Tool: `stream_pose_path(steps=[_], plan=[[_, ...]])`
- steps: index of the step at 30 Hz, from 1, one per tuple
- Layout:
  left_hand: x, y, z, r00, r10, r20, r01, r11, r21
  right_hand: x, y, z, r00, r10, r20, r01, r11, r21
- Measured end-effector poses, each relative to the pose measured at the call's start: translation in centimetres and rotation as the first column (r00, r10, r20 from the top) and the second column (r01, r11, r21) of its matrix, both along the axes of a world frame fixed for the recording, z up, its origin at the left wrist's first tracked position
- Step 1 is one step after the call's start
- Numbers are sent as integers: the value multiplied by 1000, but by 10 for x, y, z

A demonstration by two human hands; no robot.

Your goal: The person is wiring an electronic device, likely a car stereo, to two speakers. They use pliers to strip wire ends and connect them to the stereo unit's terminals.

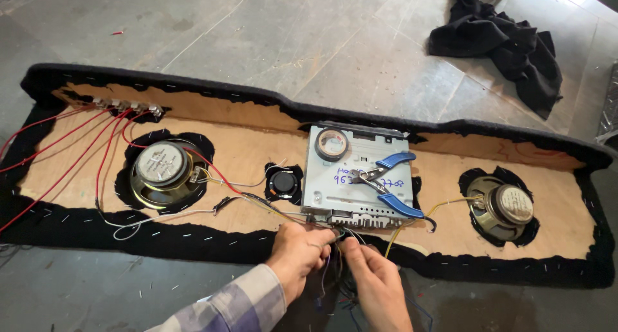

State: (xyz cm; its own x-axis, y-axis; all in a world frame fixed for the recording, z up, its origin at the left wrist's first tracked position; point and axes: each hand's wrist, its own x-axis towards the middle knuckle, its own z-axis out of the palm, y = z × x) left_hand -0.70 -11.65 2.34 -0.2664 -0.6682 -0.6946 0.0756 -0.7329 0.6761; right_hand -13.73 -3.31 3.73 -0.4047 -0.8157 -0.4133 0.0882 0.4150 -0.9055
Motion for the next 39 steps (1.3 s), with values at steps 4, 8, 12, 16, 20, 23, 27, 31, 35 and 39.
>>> stream_pose_path(steps=[4,8,12,16,20,23,27,31,35,39], plan=[[-1,-13,-7,1000,-24,16,20,978,208,17,-2,15,993,-68,-92,77,992,100],[5,-23,-6,993,-117,28,105,958,266,25,-9,28,971,-234,-45,238,956,169],[4,-18,3,994,-85,71,65,965,253,25,-9,25,969,-242,-57,248,956,156],[2,-4,19,997,-46,55,44,998,39,21,-7,16,962,-271,-35,273,954,124],[2,4,37,973,-118,198,127,991,-37,14,-6,18,928,-333,164,329,943,50],[12,2,45,942,-300,154,307,951,-27,11,-9,25,946,-286,149,270,955,121],[24,1,46,902,-428,62,429,903,7,20,-13,30,969,-238,71,223,958,179],[32,-4,45,900,-428,-80,435,893,112,23,-15,26,963,-251,-98,263,953,151],[57,-11,44,869,-426,-252,468,873,139,9,-12,22,973,-172,-152,199,962,186],[84,-11,43,850,-511,-124,512,859,-31,1,-7,15,987,-120,-111,139,973,184]])
